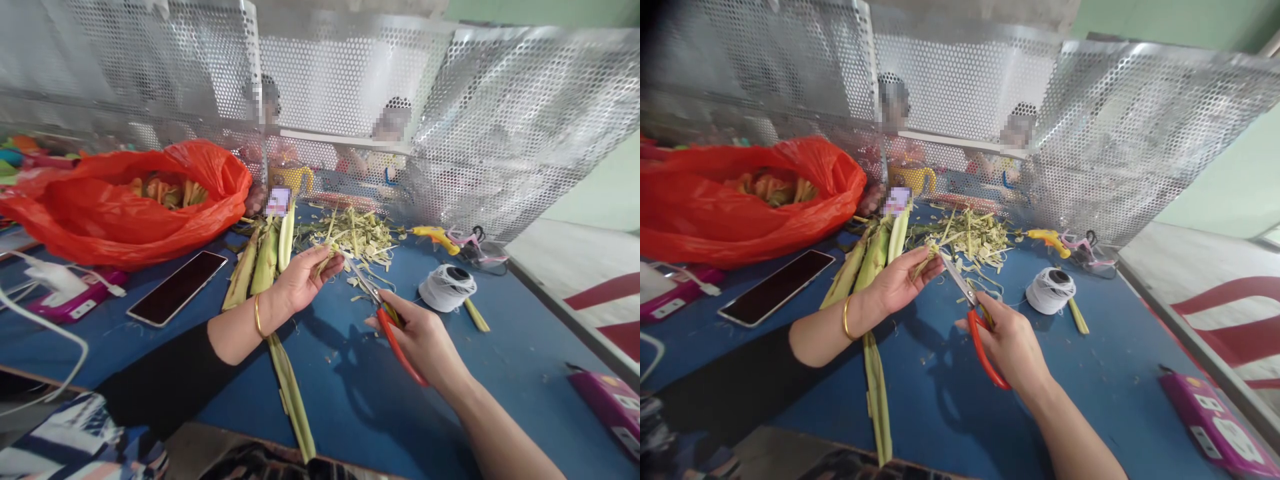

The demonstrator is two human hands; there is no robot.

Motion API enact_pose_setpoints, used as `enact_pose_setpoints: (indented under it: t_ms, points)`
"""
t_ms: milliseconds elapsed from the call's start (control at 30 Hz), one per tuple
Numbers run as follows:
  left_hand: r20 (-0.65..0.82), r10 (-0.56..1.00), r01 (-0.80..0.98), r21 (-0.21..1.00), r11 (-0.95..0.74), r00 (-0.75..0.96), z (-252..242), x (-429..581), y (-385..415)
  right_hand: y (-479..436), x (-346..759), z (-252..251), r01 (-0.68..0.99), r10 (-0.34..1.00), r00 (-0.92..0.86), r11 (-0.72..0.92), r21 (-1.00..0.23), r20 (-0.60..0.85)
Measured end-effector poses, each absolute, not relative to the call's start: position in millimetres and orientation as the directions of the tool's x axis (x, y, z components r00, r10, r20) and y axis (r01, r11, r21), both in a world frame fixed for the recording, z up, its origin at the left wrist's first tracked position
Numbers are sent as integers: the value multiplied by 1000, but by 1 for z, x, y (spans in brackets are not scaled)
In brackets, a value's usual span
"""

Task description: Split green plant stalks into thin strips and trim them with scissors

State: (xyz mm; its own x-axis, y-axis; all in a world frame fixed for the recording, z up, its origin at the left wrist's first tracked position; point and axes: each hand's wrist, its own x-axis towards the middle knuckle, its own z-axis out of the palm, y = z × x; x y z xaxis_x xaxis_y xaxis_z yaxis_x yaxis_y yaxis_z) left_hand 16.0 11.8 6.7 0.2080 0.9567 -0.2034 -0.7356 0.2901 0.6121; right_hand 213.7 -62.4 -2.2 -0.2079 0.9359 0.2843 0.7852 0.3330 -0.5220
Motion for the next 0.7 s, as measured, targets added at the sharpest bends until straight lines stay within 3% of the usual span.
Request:
enact_pose_setpoints:
  t_ms: [367, 700]
  points:
    - [-215, 954, -734, 610, 299, 210, 7, 16, 12, -64, 208, -1, 773, 964, -157, 254, -581, 213]
    - [-227, 951, -727, 613, 309, 212, 6, 17, 12, -66, 207, 1, 790, 968, -177, 247, -561, 177]
